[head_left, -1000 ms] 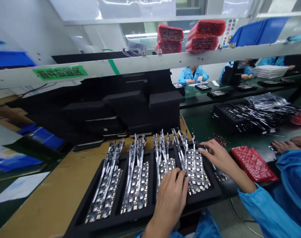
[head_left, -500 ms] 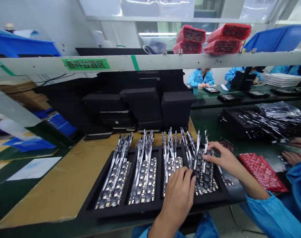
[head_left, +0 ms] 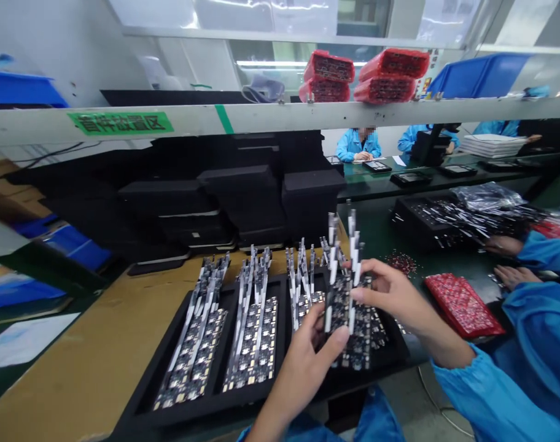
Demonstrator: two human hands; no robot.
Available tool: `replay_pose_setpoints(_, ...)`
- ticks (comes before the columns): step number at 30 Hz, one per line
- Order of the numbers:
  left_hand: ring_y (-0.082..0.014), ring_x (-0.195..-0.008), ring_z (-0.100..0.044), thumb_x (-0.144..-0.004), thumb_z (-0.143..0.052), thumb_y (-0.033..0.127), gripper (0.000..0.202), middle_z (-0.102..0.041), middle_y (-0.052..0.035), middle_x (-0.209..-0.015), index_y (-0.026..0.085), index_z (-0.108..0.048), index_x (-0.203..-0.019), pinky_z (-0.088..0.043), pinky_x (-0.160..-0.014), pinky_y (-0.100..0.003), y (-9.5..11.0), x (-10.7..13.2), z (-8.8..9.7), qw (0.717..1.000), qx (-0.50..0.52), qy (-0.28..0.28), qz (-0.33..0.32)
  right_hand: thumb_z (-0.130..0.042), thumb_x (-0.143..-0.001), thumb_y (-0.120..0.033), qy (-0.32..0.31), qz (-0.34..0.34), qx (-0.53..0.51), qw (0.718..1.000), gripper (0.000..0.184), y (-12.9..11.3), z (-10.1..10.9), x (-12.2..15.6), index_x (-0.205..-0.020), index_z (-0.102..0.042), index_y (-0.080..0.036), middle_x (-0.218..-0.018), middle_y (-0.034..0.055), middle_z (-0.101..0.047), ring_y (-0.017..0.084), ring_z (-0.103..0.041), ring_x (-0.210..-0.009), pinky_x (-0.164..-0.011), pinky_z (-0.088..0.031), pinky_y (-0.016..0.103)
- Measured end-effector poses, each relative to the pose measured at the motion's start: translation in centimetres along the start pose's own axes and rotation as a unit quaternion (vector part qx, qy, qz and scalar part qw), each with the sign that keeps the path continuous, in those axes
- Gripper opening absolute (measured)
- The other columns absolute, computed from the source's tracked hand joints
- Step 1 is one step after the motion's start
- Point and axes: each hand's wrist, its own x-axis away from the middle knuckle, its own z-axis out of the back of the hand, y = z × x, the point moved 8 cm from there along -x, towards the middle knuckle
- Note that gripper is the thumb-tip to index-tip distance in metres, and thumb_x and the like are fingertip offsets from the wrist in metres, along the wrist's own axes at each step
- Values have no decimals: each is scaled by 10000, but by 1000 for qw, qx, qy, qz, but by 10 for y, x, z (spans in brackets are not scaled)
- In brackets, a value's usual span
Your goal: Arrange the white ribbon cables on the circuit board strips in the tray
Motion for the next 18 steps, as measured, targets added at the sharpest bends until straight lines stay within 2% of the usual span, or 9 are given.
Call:
replay_pose_setpoints(2, -389, -1002, -674, -826, -728, 312, 377, -704, -80, -1113, 283, -622, -1187, -544, -900, -472, -4, 1, 1, 1000, 7, -11, 14, -1027, -791, -488, -25, 9, 4, 1000, 371, 1, -19, -2, -1015, -776, -331, -1369, 6, -832, 270, -853, -1047, -924, -722, 412)
replay_pose_setpoints(4, -406, -961, -692, -778, -762, 329, 409, -732, -76, -1055, 270, -650, -1167, -567, -860, -483, -10, 3, 10, 1000, -11, 24, 17, -1058, -731, -479, -33, 18, 29, 999, 380, 7, -29, -4, -983, -806, -346, -1369, -12, -838, 272, -857, -1059, -914, -723, 407)
replay_pose_setpoints(6, -423, -895, -714, -722, -791, 357, 432, -760, -73, -978, 270, -682, -1131, -604, -785, -484, -20, 7, 22, 996, -25, 71, 36, -1030, -759, -515, -22, 25, 60, 998, 349, 15, -23, -7, -1007, -832, -368, -1436, -20, -814, 259, -862, -1005, -834, -734, 395)
replay_pose_setpoints(7, -431, -864, -722, -691, -801, 380, 432, -771, -68, -937, 279, -701, -1099, -620, -744, -482, -26, 10, 27, 994, -26, 96, 50, -981, -818, -552, -6, 26, 78, 997, 323, 20, -13, -8, -1045, -835, -376, -1443, -15, -810, 248, -861, -964, -781, -735, 385)
replay_pose_setpoints(9, -454, -836, -725, -623, -813, 439, 454, -784, -51, -882, 320, -722, -1052, -636, -690, -488, -36, 16, 40, 985, -12, 153, 79, -814, -984, -610, 52, 26, 119, 991, 303, 29, 24, -10, -1158, -811, -363, -1341, 15, -836, 226, -847, -879, -704, -719, 363)
replay_pose_setpoints(11, -472, -874, -711, -598, -807, 472, 492, -783, -28, -904, 382, -700, -1070, -632, -708, -500, -40, 22, 49, 976, 15, 194, 103, -640, -1129, -572, 128, 22, 173, 976, 334, 39, 75, -10, -1297, -758, -308, -1045, 22, -843, 213, -813, -830, -729, -699, 354)
replay_pose_setpoints(12, -473, -916, -696, -609, -802, 471, 508, -776, -16, -943, 412, -675, -1097, -625, -741, -502, -39, 23, 51, 973, 26, 199, 111, -614, -1157, -542, 161, 19, 203, 966, 341, 43, 101, -10, -1319, -741, -270, -1007, 25, -824, 204, -792, -808, -713, -682, 344)
replay_pose_setpoints(15, -461, -1033, -642, -658, -782, 432, 507, -750, 20, -1032, 449, -630, -1141, -584, -849, -509, -34, 23, 51, 974, 34, 192, 118, -707, -1147, -463, 204, 3, 296, 933, 310, 60, 166, -8, -1299, -742, -195, -1146, 53, -801, 190, -772, -865, -782, -691, 362)
replay_pose_setpoints(18, -498, -974, -655, -578, -791, 423, 453, -778, 28, -915, 474, -698, -1019, -578, -820, -562, -31, 25, 56, 967, -14, 227, 113, -755, -1125, -411, 188, -12, 386, 903, 256, 80, 198, -6, -1273, -767, -203, -1254, 75, -800, 222, -787, -1009, -895, -705, 415)
